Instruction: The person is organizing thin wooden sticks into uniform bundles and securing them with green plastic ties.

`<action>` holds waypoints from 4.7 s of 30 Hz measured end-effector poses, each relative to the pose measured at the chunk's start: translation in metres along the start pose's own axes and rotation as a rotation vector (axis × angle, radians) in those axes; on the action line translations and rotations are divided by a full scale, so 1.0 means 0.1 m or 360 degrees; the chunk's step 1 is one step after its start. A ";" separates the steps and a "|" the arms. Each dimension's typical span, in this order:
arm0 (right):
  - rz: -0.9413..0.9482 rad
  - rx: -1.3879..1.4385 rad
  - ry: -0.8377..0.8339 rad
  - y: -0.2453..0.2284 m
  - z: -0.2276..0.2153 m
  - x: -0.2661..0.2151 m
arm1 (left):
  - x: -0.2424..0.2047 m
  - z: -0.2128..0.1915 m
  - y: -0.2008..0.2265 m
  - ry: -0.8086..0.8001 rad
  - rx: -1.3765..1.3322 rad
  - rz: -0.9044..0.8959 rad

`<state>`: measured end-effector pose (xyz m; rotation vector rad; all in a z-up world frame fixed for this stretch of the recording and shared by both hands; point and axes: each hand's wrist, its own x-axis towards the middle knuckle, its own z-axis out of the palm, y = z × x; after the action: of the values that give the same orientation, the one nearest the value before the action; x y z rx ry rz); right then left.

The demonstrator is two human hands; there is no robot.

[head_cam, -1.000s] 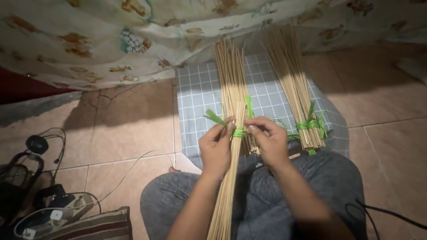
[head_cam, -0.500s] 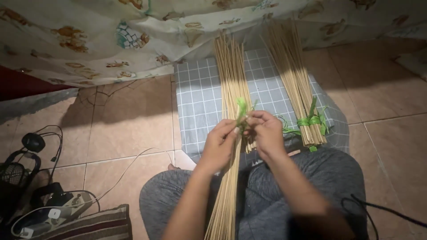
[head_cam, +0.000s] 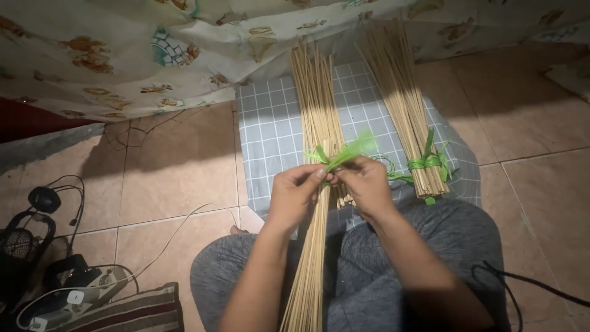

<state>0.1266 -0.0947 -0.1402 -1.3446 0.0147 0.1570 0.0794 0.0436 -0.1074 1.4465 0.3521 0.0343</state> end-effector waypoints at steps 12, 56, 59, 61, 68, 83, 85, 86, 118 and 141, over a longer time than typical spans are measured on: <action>-0.0130 -0.0285 -0.0216 -0.11 -0.04 -0.03 | 0.04 0.03 0.10 -0.0101 -0.0041 -0.0060; -0.0404 -0.0388 -0.0543 -0.09 0.00 -0.03 | -0.07 -0.23 -0.04 -0.0080 0.0787 0.0589; -0.0904 -0.0518 -0.0402 -0.13 0.06 -0.17 | -0.07 -0.22 -0.13 0.0018 0.0195 0.0256; -0.1184 -0.0670 -0.0303 -0.12 0.09 -0.23 | -0.12 -0.11 -0.10 0.0081 -0.0010 0.0079; -0.1453 -0.1129 -0.0003 -0.03 0.17 -0.33 | -0.26 0.03 -0.05 0.0480 -0.0257 0.0164; -0.0661 -0.0942 -0.0664 -0.30 -0.22 -0.17 | -0.20 0.00 -0.09 0.0469 -0.0153 0.0342; -0.0585 -0.0970 -0.0678 -0.30 -0.32 -0.16 | -0.14 -0.04 -0.12 0.0480 -0.0194 0.0381; -0.0541 -0.1026 -0.0681 -0.28 -0.36 -0.15 | -0.14 -0.03 -0.12 0.0456 -0.0246 0.0338; -0.0569 -0.3523 0.0395 -1.51 -1.96 -0.50 | -0.13 -0.75 0.04 0.0251 -0.0385 0.0194; -0.0116 -0.2630 0.0301 -0.47 -1.38 0.44 | 0.15 -0.28 -0.38 0.0124 0.1941 -0.0043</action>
<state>0.1869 -0.2340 -0.1307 -3.0013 -0.0099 -0.0712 0.0798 0.0689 -0.1502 2.6485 0.4853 -0.1776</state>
